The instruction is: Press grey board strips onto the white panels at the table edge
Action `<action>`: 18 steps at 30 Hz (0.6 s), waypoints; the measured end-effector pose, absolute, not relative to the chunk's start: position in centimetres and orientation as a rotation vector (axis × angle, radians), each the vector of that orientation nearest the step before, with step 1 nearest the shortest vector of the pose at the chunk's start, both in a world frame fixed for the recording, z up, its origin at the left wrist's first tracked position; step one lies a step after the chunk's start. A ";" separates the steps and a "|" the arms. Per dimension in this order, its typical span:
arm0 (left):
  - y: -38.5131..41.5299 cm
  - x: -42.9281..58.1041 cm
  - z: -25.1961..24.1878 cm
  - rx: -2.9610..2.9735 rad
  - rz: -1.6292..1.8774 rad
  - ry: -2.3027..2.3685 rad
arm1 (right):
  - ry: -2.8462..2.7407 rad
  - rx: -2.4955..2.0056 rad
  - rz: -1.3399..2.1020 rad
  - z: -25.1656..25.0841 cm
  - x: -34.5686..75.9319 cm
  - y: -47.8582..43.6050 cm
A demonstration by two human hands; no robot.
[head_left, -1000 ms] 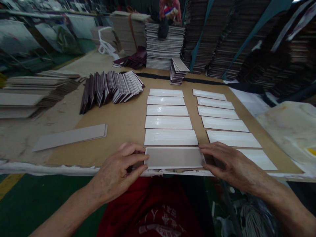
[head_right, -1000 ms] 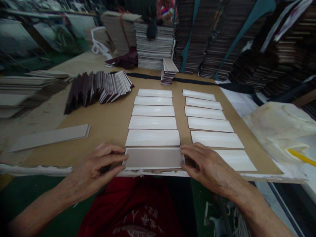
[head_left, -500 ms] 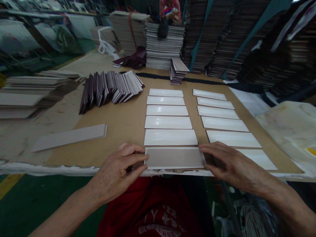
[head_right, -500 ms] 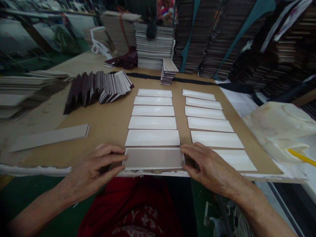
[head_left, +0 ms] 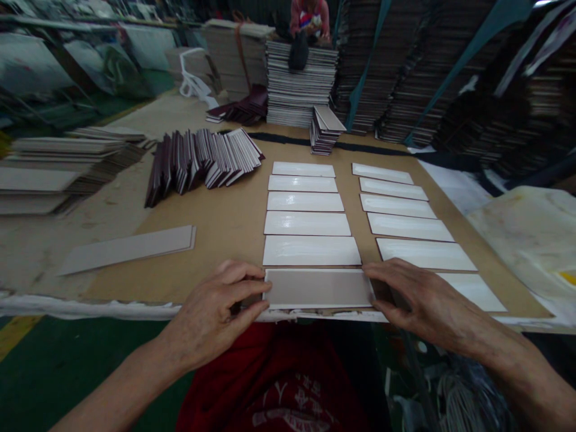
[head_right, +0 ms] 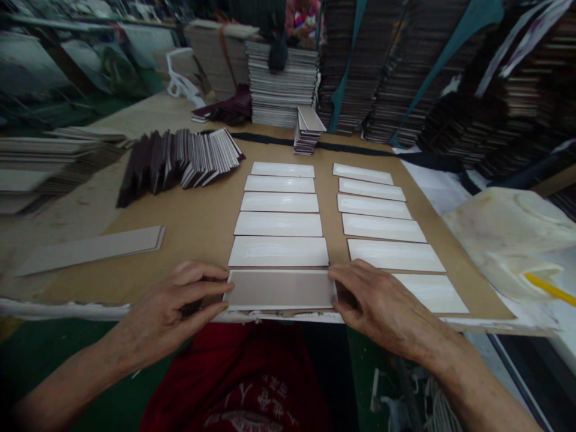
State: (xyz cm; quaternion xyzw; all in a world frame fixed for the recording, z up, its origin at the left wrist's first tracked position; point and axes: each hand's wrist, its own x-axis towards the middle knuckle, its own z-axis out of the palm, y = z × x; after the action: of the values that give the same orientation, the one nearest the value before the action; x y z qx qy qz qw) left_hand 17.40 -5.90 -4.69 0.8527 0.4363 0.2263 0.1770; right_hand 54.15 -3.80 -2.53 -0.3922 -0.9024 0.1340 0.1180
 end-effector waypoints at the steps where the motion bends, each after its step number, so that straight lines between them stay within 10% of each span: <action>1: -5.9 17.4 -4.7 2.415 0.636 1.231 | -2.639 -1.145 0.389 -2.5 54.1 -3.8; 18: -5.9 17.4 -4.6 2.419 0.649 1.212 | -2.731 -1.076 0.273 -2.5 54.3 -4.1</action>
State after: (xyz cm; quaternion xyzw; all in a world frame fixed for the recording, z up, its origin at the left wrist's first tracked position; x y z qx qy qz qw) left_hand 17.37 -5.89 -4.65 0.8554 0.4287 0.2295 0.1784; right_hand 54.29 -4.06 -2.50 -0.3635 -0.9220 0.0922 0.0968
